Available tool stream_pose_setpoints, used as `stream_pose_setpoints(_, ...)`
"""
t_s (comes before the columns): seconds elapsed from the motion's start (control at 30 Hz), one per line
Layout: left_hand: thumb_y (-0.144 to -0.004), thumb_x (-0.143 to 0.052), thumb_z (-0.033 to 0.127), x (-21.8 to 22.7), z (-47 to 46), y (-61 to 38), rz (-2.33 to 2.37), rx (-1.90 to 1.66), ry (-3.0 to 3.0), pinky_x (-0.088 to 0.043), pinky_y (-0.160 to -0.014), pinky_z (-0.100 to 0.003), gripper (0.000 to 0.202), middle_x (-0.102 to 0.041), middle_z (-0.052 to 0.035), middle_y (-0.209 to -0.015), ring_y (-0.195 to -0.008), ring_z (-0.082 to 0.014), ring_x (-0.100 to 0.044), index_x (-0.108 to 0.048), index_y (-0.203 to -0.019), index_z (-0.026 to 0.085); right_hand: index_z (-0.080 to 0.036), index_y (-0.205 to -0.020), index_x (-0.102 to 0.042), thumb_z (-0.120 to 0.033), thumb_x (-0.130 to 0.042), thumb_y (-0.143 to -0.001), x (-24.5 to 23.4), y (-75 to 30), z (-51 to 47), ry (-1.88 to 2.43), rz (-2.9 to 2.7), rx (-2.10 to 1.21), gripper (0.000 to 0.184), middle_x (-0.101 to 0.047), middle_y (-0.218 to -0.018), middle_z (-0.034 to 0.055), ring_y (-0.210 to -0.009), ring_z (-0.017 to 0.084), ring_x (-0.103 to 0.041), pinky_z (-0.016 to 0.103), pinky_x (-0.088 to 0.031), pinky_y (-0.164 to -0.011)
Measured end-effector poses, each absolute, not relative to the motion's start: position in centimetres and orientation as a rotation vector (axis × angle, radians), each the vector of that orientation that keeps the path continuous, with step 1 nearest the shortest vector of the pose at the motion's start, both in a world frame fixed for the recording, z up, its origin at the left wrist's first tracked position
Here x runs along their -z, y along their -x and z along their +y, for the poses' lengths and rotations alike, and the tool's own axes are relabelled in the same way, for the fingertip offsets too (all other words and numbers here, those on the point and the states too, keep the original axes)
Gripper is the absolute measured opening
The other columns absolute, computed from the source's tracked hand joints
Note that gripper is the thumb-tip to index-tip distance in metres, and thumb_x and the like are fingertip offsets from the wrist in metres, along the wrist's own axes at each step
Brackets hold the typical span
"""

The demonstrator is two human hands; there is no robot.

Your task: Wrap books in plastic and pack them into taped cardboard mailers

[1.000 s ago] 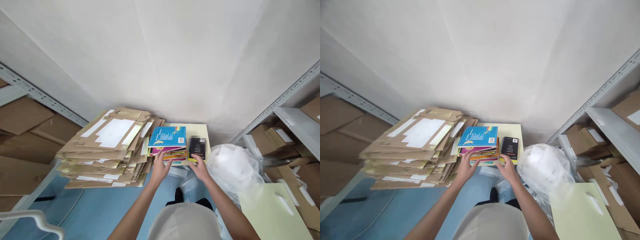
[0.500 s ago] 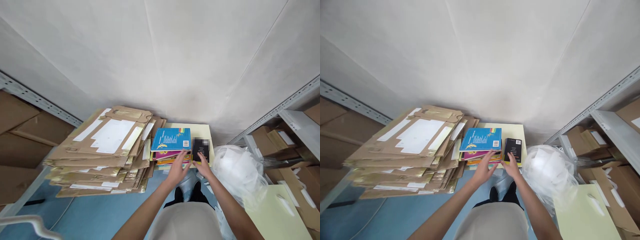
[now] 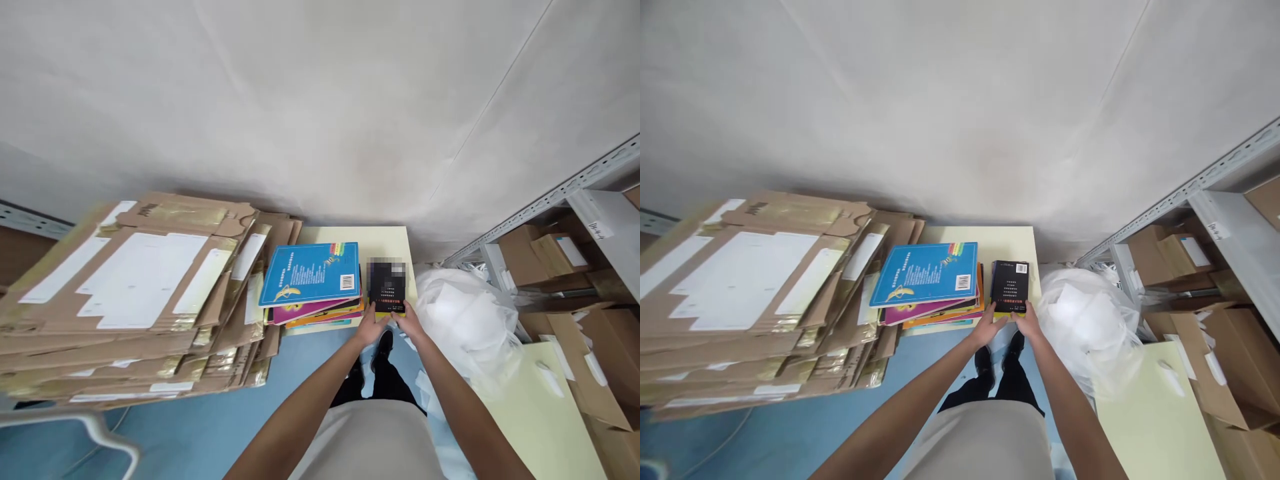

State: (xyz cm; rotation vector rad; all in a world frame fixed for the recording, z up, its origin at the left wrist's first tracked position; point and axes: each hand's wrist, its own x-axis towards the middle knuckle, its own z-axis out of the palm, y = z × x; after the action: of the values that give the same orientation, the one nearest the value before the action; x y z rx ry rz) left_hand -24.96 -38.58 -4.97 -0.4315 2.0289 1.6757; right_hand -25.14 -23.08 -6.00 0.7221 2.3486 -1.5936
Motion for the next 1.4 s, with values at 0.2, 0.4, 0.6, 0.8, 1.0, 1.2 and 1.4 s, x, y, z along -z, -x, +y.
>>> stream_pose_setpoints(0.2,-0.065,-0.072,0.034,5.5,-36.9,25.3,2.090,-1.647,0.631,-0.025,-0.114,-0.049,0.055,-0.052,-0.0208,-0.137,-0.139,-0.0363,-0.034,-0.058,-0.113,0.013,-0.018,-0.112,-0.063,-0.031,-0.072,-0.058,6.0,24.8,-22.8,-0.623,2.304,1.568,0.057,-0.067,-0.117,0.0103,-0.112,0.030,-0.062,0.047,-0.043,-0.102)
stream_pose_setpoints(0.4,-0.063,-0.074,0.031,4.7,-37.1,23.9,2.066,-1.652,0.782,-0.036,-0.108,-0.047,0.056,-0.053,-0.0177,-0.128,-0.124,-0.0318,-0.051,-0.056,-0.114,0.014,-0.018,-0.118,-0.059,-0.036,-0.073,-0.061,6.0,23.4,-21.6,-0.710,2.195,1.641,0.061,-0.064,-0.121,0.0119,-0.114,0.029,-0.060,0.045,-0.048,-0.096)
stream_pose_setpoints(0.6,-0.056,-0.074,0.023,3.6,-37.9,21.6,2.226,-1.764,0.608,-0.050,-0.093,-0.043,0.064,-0.054,-0.0105,-0.117,-0.106,-0.0252,-0.059,-0.056,-0.118,0.018,-0.020,-0.114,-0.060,-0.026,-0.067,-0.063,4.2,22.6,-20.5,-0.566,2.226,1.805,0.052,-0.063,-0.115,0.0094,-0.097,0.022,-0.065,0.036,-0.054,-0.085)
stream_pose_setpoints(0.8,-0.075,-0.056,0.030,-0.4,-39.1,22.9,2.549,-1.797,0.301,-0.051,-0.082,-0.042,0.026,-0.062,-0.0089,-0.090,-0.086,-0.0246,-0.061,-0.067,-0.096,0.019,-0.023,-0.095,-0.066,-0.028,-0.058,-0.074,-1.0,23.9,-20.3,-0.305,2.605,1.740,0.023,-0.061,-0.097,0.0074,-0.094,0.025,-0.061,0.043,-0.052,-0.088)
stream_pose_setpoints(1.0,-0.082,-0.053,0.049,-7.1,-41.0,23.5,2.572,-1.832,-0.094,-0.047,-0.067,-0.033,0.032,-0.056,-0.0028,-0.067,-0.066,-0.0197,-0.055,-0.067,-0.076,0.021,-0.024,-0.084,-0.066,-0.044,-0.060,-0.079,-7.5,21.9,-20.3,-0.234,2.709,1.839,0.020,-0.060,-0.088,0.0055,-0.084,0.024,-0.060,0.038,-0.054,-0.076)
stream_pose_setpoints(1.2,-0.075,-0.062,0.059,-8.5,-40.9,21.7,2.055,-1.961,-0.386,-0.050,-0.078,-0.034,0.042,-0.066,-0.0077,-0.092,-0.086,-0.0212,-0.061,-0.067,-0.089,0.019,-0.022,-0.082,-0.062,-0.058,-0.063,-0.078,-10.7,15.5,-20.0,-0.561,2.331,2.290,0.036,-0.067,-0.075,0.0014,-0.070,0.020,-0.062,0.032,-0.053,-0.065)
stream_pose_setpoints(1.4,-0.068,-0.068,0.064,-8.0,-37.1,17.8,1.532,-1.651,-0.499,-0.051,-0.082,-0.037,0.053,-0.072,-0.0084,-0.092,-0.084,-0.0222,-0.066,-0.066,-0.093,0.018,-0.022,-0.090,-0.065,-0.065,-0.067,-0.070,-12.7,8.0,-18.2,-1.225,2.063,2.761,0.048,-0.074,-0.082,0.0036,-0.075,0.024,-0.068,0.038,-0.055,-0.073)
